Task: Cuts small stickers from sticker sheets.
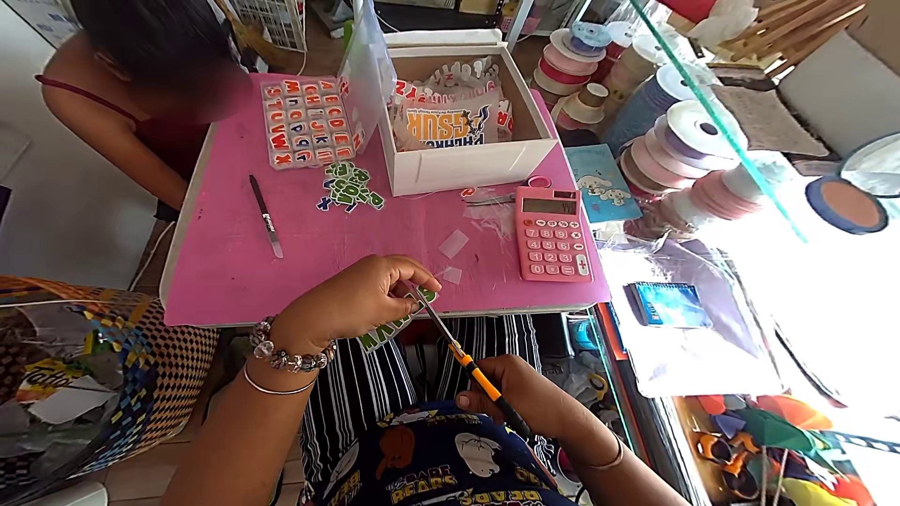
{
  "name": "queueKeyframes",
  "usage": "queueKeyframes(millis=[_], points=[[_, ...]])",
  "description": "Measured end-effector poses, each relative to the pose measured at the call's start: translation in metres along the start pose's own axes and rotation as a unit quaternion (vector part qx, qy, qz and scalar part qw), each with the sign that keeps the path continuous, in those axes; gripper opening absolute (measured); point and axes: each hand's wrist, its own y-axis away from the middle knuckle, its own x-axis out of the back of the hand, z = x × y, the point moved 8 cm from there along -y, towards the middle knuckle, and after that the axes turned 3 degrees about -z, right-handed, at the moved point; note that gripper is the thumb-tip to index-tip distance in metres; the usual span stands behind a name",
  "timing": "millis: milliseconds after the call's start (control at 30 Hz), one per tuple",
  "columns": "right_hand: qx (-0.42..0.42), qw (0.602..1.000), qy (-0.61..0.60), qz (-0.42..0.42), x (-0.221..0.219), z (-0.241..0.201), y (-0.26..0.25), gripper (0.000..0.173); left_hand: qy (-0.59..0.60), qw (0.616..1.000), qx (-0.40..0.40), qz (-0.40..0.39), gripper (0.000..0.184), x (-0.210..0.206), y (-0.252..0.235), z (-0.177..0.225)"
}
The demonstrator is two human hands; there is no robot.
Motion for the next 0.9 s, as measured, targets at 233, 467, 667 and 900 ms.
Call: queueKeyframes(millis=[233,467,667,900], points=[[-0.004,1.000,0.003,0.007,0.002,0.002,0.001,0.044,-0.022,1.000,0.008,-0.005,0.022,-0.001,-0.001,0.001],[-0.023,0.999,0.017,0.031,0.006,0.006,-0.001,0.042,-0.032,0.999,0.015,-0.011,0.025,-0.002,-0.003,0.001],[-0.049,0.998,0.034,0.030,0.005,0.017,-0.001,0.046,-0.111,0.983,0.031,0.142,0.036,0.048,-0.002,0.003],[-0.075,0.994,0.071,0.026,0.002,0.014,0.001,0.049,-0.259,0.931,0.141,0.216,0.038,0.118,-0.031,-0.014]])
